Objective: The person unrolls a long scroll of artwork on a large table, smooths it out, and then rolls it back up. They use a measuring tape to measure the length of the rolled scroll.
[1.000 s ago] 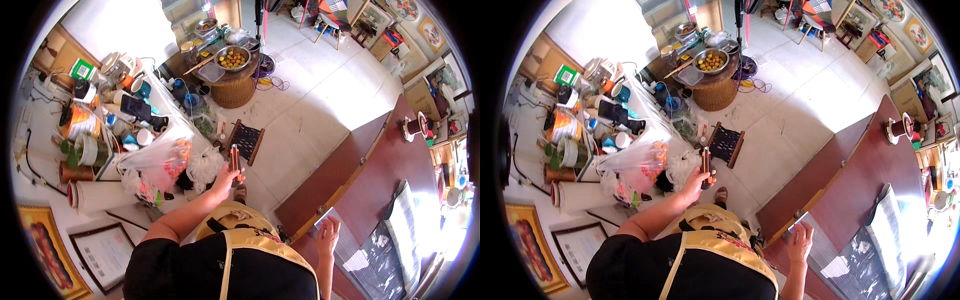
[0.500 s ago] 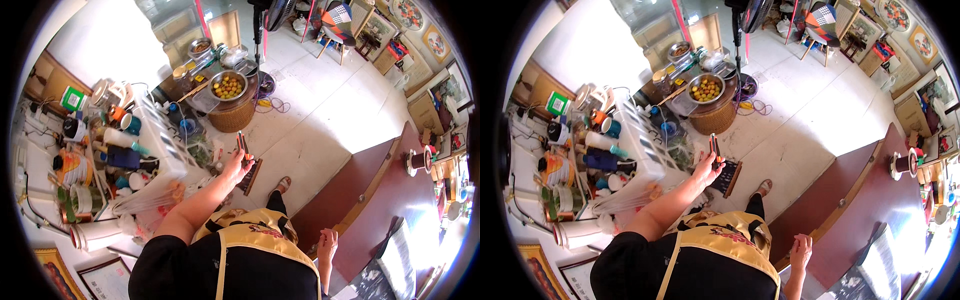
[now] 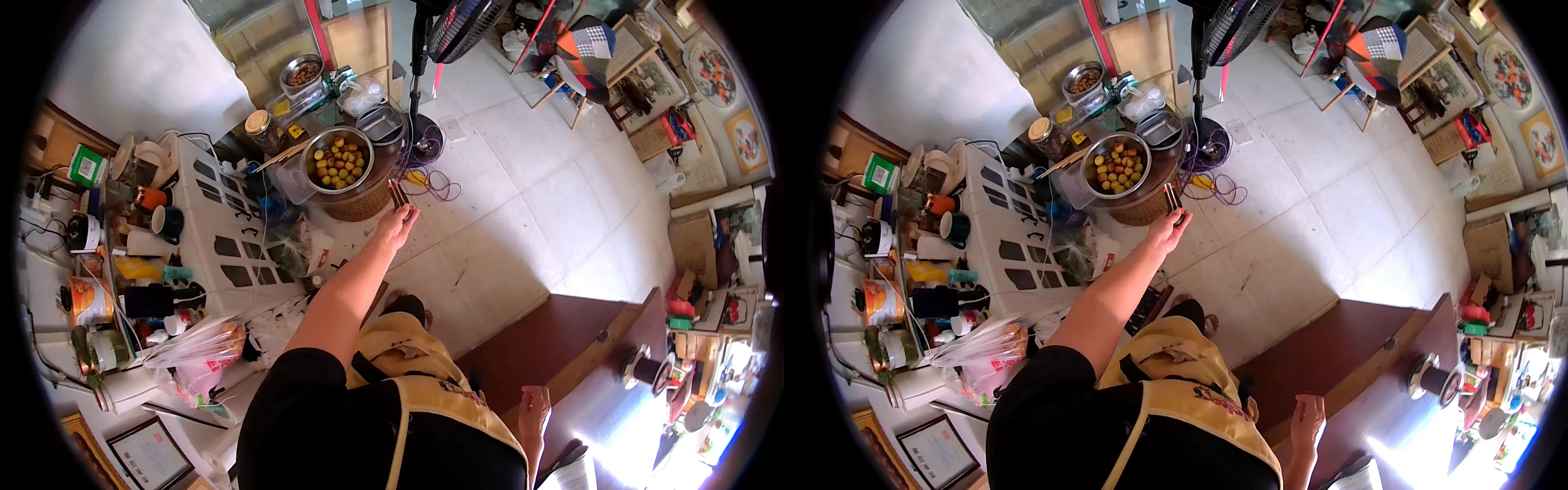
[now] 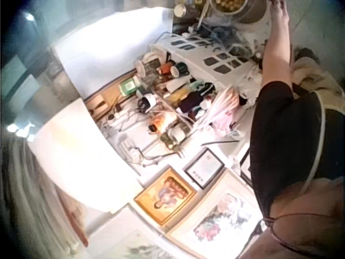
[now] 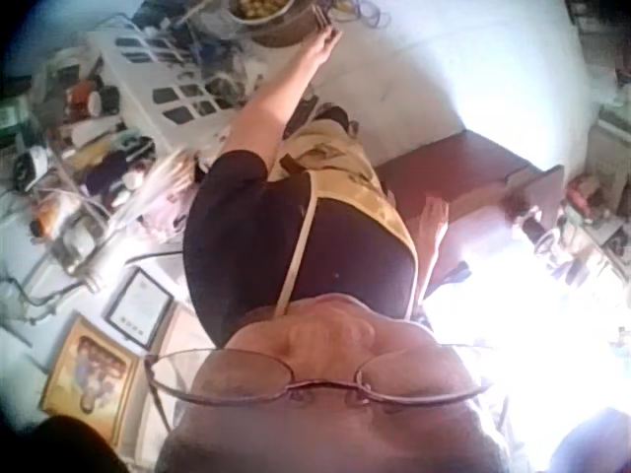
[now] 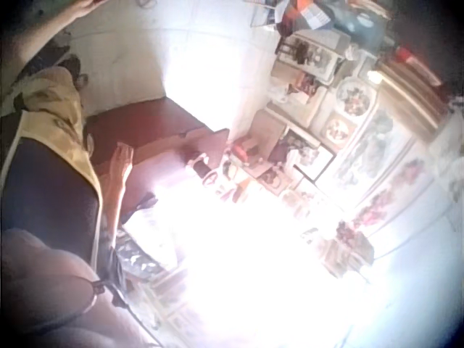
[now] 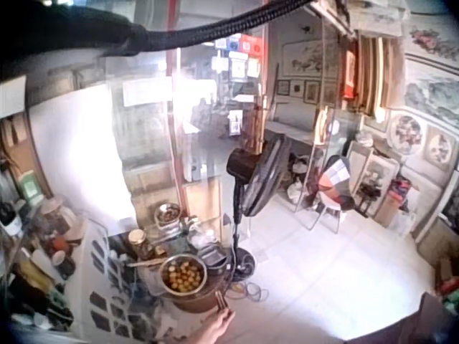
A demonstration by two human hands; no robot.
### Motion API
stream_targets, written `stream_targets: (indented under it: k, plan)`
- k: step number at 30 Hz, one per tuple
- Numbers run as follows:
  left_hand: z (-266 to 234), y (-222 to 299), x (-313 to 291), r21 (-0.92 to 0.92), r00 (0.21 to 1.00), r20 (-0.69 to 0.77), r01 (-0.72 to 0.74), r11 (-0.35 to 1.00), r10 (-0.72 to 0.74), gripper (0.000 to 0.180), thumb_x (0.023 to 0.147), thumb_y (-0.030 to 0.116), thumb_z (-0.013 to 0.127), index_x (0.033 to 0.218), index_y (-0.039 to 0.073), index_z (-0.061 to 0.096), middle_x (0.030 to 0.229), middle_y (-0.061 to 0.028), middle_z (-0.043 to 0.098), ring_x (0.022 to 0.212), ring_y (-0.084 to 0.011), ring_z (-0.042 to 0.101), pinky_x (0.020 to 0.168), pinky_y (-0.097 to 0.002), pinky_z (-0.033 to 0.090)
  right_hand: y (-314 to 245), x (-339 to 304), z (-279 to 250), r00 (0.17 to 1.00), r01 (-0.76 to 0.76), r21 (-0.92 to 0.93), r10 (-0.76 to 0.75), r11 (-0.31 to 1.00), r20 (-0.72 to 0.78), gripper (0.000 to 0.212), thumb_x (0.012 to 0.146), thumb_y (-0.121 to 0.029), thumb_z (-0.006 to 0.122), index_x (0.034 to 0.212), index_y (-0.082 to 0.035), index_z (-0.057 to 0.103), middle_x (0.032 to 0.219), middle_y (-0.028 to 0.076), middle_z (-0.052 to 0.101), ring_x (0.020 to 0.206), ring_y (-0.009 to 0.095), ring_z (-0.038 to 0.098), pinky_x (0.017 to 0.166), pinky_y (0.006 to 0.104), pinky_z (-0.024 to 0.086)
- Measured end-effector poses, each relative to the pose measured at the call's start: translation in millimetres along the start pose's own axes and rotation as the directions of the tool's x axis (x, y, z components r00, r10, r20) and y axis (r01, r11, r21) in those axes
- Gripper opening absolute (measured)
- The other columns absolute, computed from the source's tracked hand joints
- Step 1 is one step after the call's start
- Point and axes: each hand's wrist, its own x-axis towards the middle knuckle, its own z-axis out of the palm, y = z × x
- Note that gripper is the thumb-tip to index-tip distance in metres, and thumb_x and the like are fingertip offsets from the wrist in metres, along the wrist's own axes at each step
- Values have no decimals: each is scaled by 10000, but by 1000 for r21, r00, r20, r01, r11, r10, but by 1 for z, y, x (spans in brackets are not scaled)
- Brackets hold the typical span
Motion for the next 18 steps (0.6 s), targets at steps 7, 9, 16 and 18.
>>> stream_targets:
  k: [7, 9, 16, 18]
  plan:
    - [3, 19, 86, 181, 985, -172, 59, 982, -27, 113, 959, 84, 638, 1001, 4, 570, 918, -94, 637, 834, -195, 656, 702, -252, 599, 0, 54, 9, 997, -45, 59, 42, 997, 59, 144, 864, 8, 609, 959, -86, 663, 901, 124, 625, 759, 266, 651, 625, 368, 540]
    - [-4, 20, 107, 184, 985, -170, 46, 982, -14, 103, 909, 64, 683, 910, 77, 580, 814, -46, 626, 672, -134, 603, 555, -235, 504, -12, 62, 17, 982, -156, 103, 143, 982, 124, 141, 866, -3, 616, 966, -88, 666, 901, 130, 626, 733, 266, 653, 622, 371, 543]
    - [-20, 47, 161, 112, 938, -346, 9, 994, 31, 187, 890, 20, 700, 1044, 70, 606, 976, -23, 614, 830, -159, 619, 704, -285, 587, -37, 110, 14, 952, -280, 136, 257, 950, 168, 121, 881, -100, 631, 985, -110, 691, 956, 128, 653, 840, 318, 676, 726, 404, 559]
    - [-38, 66, 182, 222, 894, -427, -42, 974, 136, 222, 913, 17, 680, 1115, 33, 590, 1080, -46, 604, 931, -188, 607, 737, -315, 601, -31, 122, 10, 940, -313, 128, 289, 941, 180, 117, 883, -123, 625, 975, -109, 696, 977, 133, 659, 915, 336, 664, 785, 421, 552]
